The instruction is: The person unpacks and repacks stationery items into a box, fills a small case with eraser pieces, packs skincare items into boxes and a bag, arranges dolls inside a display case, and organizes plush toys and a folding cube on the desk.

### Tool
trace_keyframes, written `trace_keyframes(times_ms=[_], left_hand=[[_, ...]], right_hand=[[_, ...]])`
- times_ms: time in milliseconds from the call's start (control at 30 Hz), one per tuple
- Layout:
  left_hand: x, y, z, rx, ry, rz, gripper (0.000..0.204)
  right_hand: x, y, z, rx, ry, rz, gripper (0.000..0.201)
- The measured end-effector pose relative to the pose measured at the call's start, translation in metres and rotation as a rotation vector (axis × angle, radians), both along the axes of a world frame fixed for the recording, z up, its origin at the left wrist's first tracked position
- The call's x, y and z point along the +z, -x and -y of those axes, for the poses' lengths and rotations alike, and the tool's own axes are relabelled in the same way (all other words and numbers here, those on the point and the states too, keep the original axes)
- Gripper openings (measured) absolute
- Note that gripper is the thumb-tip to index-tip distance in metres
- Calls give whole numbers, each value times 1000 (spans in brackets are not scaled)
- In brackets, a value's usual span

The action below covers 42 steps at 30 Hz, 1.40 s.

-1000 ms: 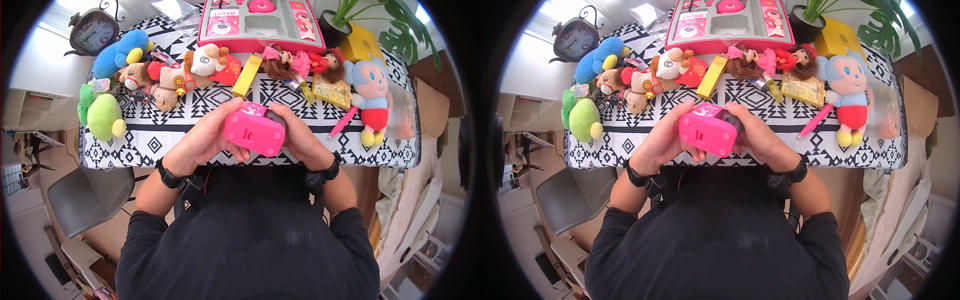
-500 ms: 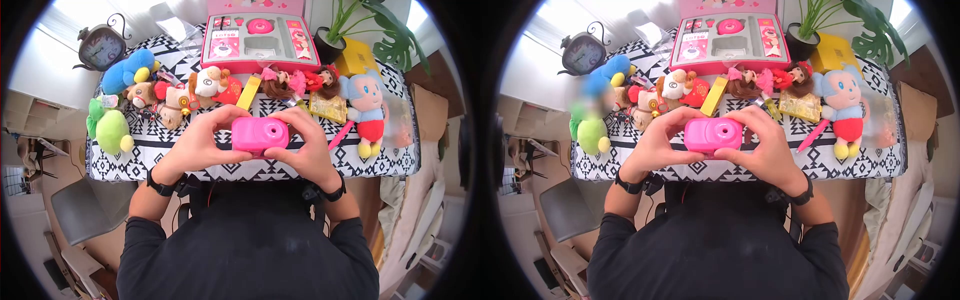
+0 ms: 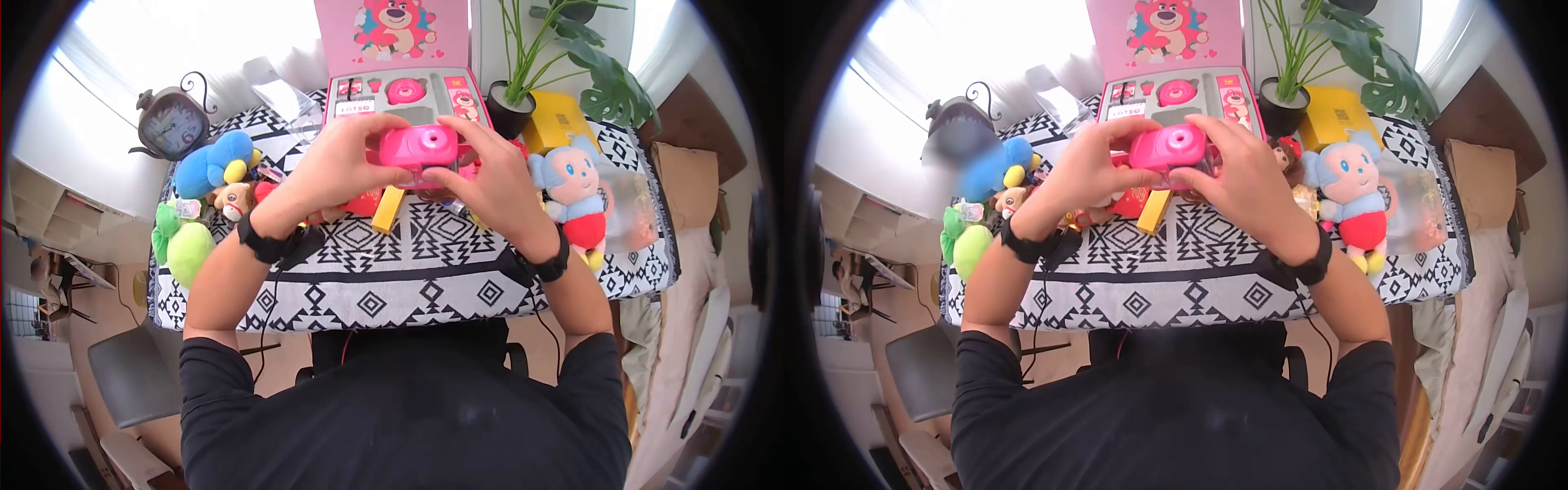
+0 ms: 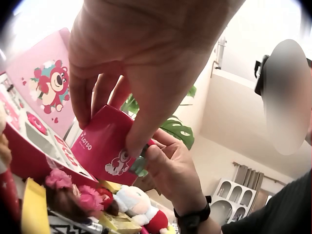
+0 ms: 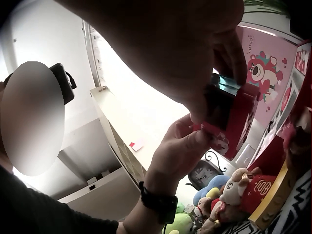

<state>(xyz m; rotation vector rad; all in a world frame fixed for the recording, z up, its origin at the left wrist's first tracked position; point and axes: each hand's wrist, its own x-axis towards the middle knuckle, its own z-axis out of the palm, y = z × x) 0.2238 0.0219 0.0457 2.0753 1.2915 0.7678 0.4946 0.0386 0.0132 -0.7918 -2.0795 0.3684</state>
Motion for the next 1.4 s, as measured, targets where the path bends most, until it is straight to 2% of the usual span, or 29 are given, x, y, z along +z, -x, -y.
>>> trace_keyframes(times_ms=[33, 67, 133, 233, 300, 367, 400, 433, 500, 533, 600, 633, 700, 733, 800, 867, 933, 1000, 1033, 1100, 1167, 1233, 1267, 1333, 1400], left_hand=[[-2, 4, -15, -2, -8, 0, 68], [-5, 8, -29, 5, 34, 12, 67], [-10, 15, -60, 43, 137, 31, 65], [-21, 25, -109, 71, 159, 68, 63], [-37, 32, -137, 92, 179, 67, 67], [-41, 33, -148, 70, 25, -64, 71], [-42, 34, -150, 28, 135, -26, 80], [-46, 33, -151, 26, 136, -26, 80], [-50, 28, -148, -12, -147, -318, 90], [-58, 29, -150, -12, -267, -332, 90], [-62, 32, -154, -16, -283, -355, 88], [-63, 33, -156, -19, -307, -379, 86], [-59, 29, -158, -15, -257, -421, 84], [-57, 26, -158, -12, -208, -464, 83], [-53, 19, -161, -26, -122, -529, 83], [-55, 19, -165, -43, -36, -592, 84], [-66, 25, -168, -67, -125, -492, 78], [-64, 22, -168, -80, -139, -541, 75], [-63, 21, -168, -90, -153, -592, 72], [-60, 16, -168, -96, -103, -628, 66], [-64, 15, -164, -103, -55, -663, 61], [-77, 16, -153, -119, -334, -588, 63], [-75, 16, -148, -121, -338, -588, 63], [-71, 17, -139, -106, -450, -553, 46], [-67, 19, -130, -147, -354, -599, 39]], right_hand=[[2, 2, -9, 13, 45, -15, 66], [6, 6, -17, 27, 221, -85, 63], [-4, 10, -53, 31, 253, -88, 62], [-40, 21, -125, 47, 373, -104, 58], [-42, 25, -148, 56, 449, -120, 58], [-38, 32, -160, -85, 664, -4, 61], [-38, 33, -166, -138, 646, 64, 66], [-42, 34, -172, -140, 647, 64, 66], [-49, 37, -179, -105, 621, 90, 68], [-53, 37, -181, -106, 628, 91, 68], [-54, 39, -182, -108, 653, 152, 55], [-56, 41, -178, -108, 656, 153, 55], [-62, 43, -167, -193, 304, 74, 57], [-66, 43, -166, -192, 306, 76, 57], [-70, 45, -160, -113, -48, 19, 40], [-66, 44, -148, -39, 28, 80, 37], [-67, 43, -135, 34, 106, 141, 33], [-77, 41, -130, 36, -133, 237, 33], [-81, 41, -129, 37, -133, 239, 33], [-87, 40, -127, 19, -369, 349, 39], [-91, 37, -122, 24, -284, 412, 45], [-91, 33, -115, 21, -201, 474, 50], [-90, 31, -112, 8, -209, 524, 54], [-91, 29, -111, -4, -214, 573, 57], [-94, 29, -110, 8, -198, 556, 62]])
